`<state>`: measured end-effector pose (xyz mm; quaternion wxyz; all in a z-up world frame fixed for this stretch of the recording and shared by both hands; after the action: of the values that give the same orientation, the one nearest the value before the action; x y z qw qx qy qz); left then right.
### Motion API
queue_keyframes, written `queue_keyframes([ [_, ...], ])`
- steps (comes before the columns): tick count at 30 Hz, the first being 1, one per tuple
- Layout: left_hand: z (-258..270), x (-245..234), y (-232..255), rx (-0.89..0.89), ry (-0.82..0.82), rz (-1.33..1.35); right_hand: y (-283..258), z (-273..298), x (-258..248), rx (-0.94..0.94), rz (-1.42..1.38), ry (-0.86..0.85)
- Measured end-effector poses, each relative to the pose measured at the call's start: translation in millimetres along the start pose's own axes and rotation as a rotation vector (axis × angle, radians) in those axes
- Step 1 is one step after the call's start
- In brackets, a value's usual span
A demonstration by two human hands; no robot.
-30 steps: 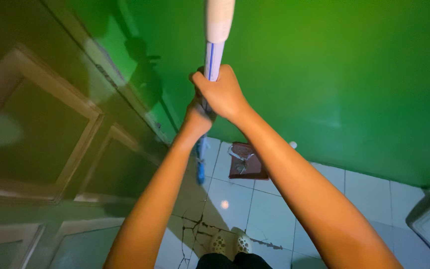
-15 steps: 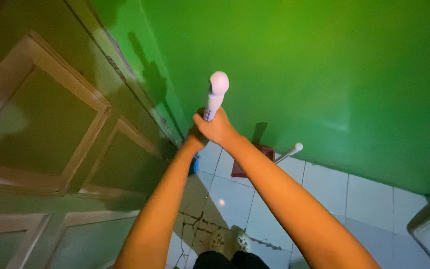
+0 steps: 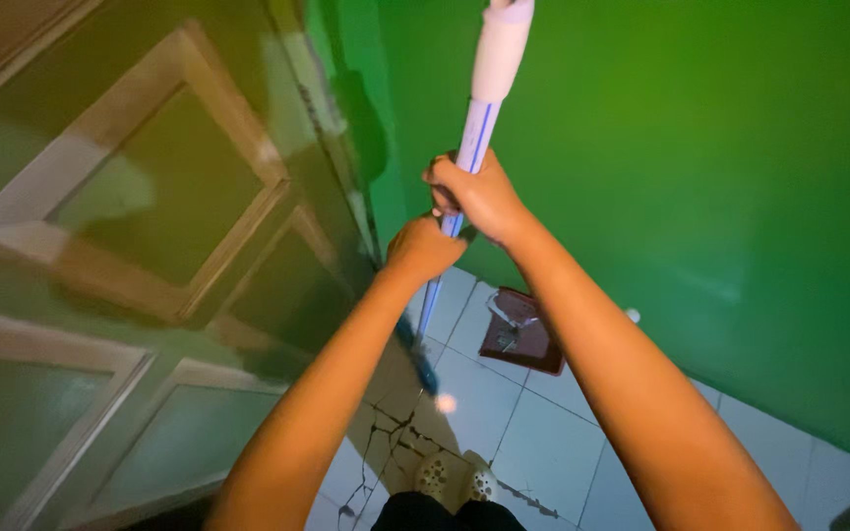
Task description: The person sweeps debris from the floor into a dustpan using a broom, moving throughout the room to collect dirt into the pan.
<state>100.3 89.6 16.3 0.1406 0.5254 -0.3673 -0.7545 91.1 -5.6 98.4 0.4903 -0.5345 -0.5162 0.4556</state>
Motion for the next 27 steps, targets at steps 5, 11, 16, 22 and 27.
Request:
queue_keyframes([
  [5, -5, 15, -75, -0.043, -0.057, 0.077, 7, 0, 47, 0.083, -0.17, -0.15],
  [11, -51, 82, -186, 0.049, 0.097, 0.29, 7, -15, 47, 0.03, -0.304, 0.033],
  [16, -115, 95, -161, 0.038, 0.176, 0.19, 0, -29, -1, -0.065, -0.015, 0.247],
  [22, -160, 129, -101, 0.187, 0.141, 0.241, 13, -21, -46, -0.177, 0.274, 0.38],
  [27, -156, 150, -45, 0.358, 0.118, 0.265, -7, 2, -101, -0.162, 0.195, 0.537],
])
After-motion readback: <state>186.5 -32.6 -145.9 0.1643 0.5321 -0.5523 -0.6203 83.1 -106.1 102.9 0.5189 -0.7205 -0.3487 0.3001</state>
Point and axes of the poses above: each hand's wrist, its own z-axis away from the middle knuckle, its own x-axis out of the palm, y = z × x, the point moved 9 cm from there along -z, towards the middle knuckle, and after that the axes turned 4 degrees about z, right-handed, at the moved point
